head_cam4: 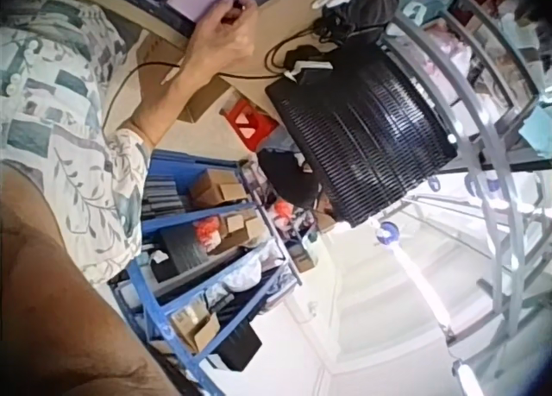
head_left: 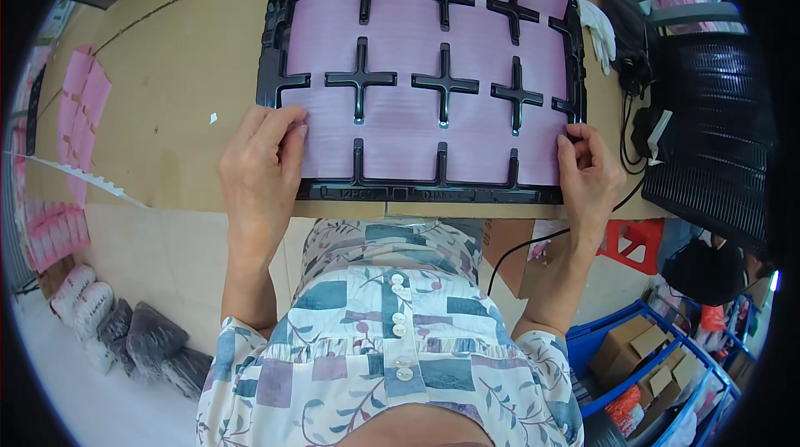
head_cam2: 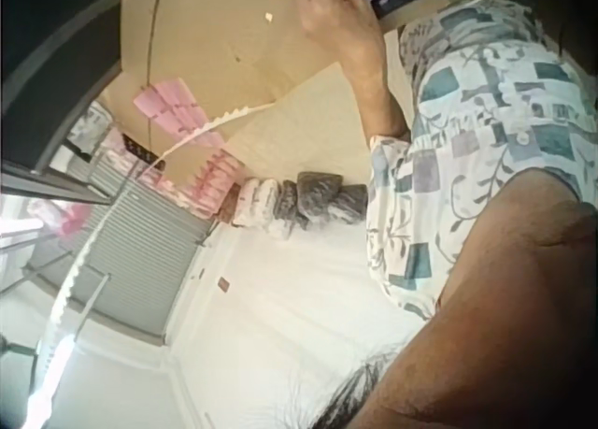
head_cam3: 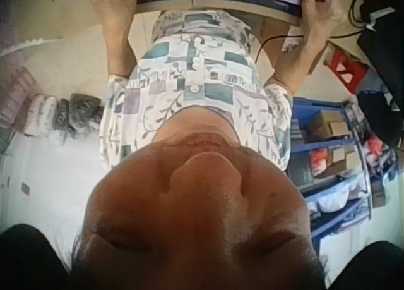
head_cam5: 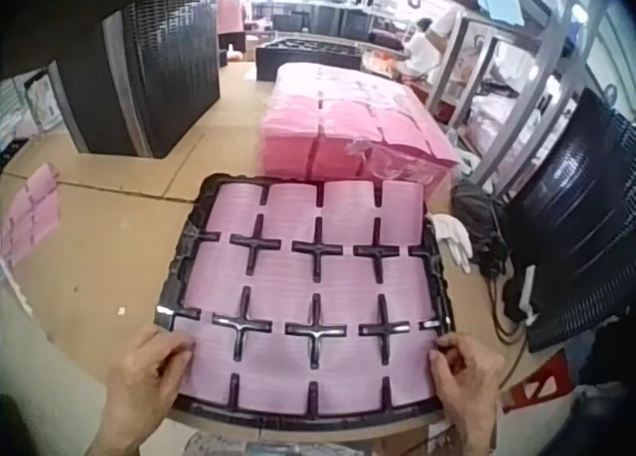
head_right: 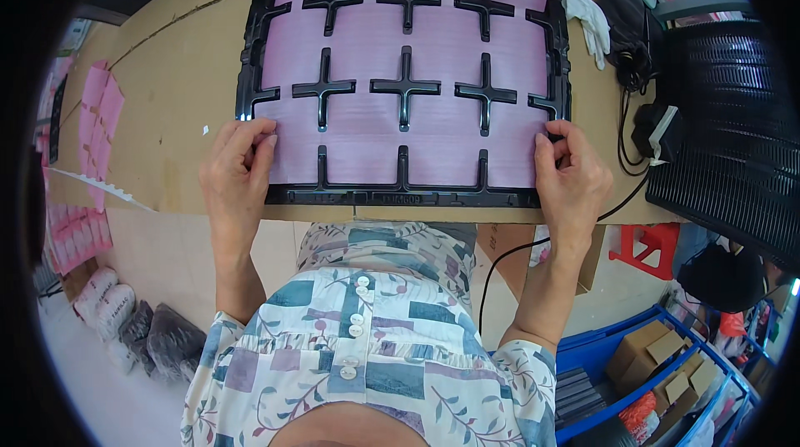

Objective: The person places pink foam inserts into black plastic trays, presses them down, and stacks the completed trays. They then peel small white adhesive labels from a strip and apply them to the trays before repeating the process with additional trays.

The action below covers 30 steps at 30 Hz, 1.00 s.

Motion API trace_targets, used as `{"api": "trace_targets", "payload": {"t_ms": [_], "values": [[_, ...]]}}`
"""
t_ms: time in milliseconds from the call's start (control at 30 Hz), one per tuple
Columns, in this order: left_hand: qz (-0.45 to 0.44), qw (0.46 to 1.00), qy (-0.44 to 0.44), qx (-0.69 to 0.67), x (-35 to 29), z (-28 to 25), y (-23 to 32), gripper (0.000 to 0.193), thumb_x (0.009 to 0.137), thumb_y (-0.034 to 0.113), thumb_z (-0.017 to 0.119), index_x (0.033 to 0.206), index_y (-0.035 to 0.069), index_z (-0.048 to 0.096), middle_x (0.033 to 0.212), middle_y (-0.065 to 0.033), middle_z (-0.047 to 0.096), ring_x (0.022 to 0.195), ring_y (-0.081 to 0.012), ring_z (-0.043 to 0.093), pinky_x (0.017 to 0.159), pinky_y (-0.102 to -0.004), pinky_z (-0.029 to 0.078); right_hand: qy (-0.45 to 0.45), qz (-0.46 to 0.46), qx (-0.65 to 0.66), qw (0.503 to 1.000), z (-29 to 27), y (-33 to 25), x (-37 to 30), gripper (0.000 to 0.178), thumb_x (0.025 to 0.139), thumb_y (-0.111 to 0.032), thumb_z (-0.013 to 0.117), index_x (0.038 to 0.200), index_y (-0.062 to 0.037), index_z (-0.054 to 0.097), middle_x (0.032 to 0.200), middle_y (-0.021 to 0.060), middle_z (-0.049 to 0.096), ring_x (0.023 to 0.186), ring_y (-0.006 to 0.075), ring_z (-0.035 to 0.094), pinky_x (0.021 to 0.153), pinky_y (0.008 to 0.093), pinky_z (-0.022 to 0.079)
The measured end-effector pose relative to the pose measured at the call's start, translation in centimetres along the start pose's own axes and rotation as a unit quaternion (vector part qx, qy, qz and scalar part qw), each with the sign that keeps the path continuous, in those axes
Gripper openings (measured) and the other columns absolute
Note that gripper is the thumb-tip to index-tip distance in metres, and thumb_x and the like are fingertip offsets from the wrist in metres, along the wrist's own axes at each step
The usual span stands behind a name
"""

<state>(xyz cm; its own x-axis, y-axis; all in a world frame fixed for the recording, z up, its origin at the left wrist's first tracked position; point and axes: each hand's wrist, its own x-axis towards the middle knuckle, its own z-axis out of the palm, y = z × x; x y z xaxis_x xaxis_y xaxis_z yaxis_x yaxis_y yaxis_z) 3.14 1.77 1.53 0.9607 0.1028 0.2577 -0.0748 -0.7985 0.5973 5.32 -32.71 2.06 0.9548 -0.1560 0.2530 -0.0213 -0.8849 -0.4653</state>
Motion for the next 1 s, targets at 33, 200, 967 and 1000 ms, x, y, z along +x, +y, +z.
{"api": "trace_targets", "payload": {"t_ms": [33, 200, 967, 1000], "values": [[0.008, 1.0, 0.002, 0.004, 0.0, 0.2, -0.2, 0.013, 0.085, -0.002, 0.069, 0.098, 0.002, 0.068, 0.081, -0.0073, 0.059, 0.064, -0.0178, 0.053, 0.059, -0.0295, 0.044, 0.001, 0.0, -0.001, 1.0, 0.0, 0.1, -0.1, 0.015, 0.084, -0.008, 0.073, 0.097, -0.0026, 0.071, 0.063, 0.0058, 0.061, 0.053, 0.0143, 0.055, 0.052, 0.0297, 0.045], [0.007, 1.0, 0.003, 0.002, 0.0, 0.3, -0.1, 0.014, 0.086, -0.001, 0.069, 0.1, 0.002, 0.069, 0.081, -0.0065, 0.059, 0.064, -0.0168, 0.053, 0.06, -0.0288, 0.045, 0.009, -0.03, -0.002, 0.999, 0.0, 0.2, -0.2, 0.013, 0.084, -0.009, 0.073, 0.095, -0.0043, 0.071, 0.064, 0.0068, 0.061, 0.055, 0.0178, 0.059, 0.053, 0.0314, 0.046], [0.183, 0.963, -0.158, 0.119, -2.0, -1.0, 0.5, 0.053, 0.089, 0.038, 0.065, 0.129, 0.002, 0.061, 0.141, -0.0185, 0.052, 0.128, -0.0391, 0.049, 0.105, -0.0471, 0.042, -0.104, -0.296, -0.141, 0.939, -1.3, 1.4, -2.3, 0.069, 0.088, -0.064, 0.051, 0.127, -0.0086, 0.064, 0.133, 0.0094, 0.06, 0.124, 0.0277, 0.055, 0.109, 0.0533, 0.032], [0.194, 0.96, -0.157, 0.124, -2.0, -0.9, 0.4, 0.06, 0.089, 0.046, 0.063, 0.13, 0.002, 0.06, 0.142, -0.0187, 0.05, 0.129, -0.0402, 0.047, 0.106, -0.048, 0.041, -0.11, -0.289, -0.137, 0.941, -1.4, 1.2, -2.6, 0.072, 0.088, -0.067, 0.048, 0.129, -0.0087, 0.063, 0.135, 0.0094, 0.059, 0.125, 0.028, 0.054, 0.11, 0.0545, 0.031]]}}
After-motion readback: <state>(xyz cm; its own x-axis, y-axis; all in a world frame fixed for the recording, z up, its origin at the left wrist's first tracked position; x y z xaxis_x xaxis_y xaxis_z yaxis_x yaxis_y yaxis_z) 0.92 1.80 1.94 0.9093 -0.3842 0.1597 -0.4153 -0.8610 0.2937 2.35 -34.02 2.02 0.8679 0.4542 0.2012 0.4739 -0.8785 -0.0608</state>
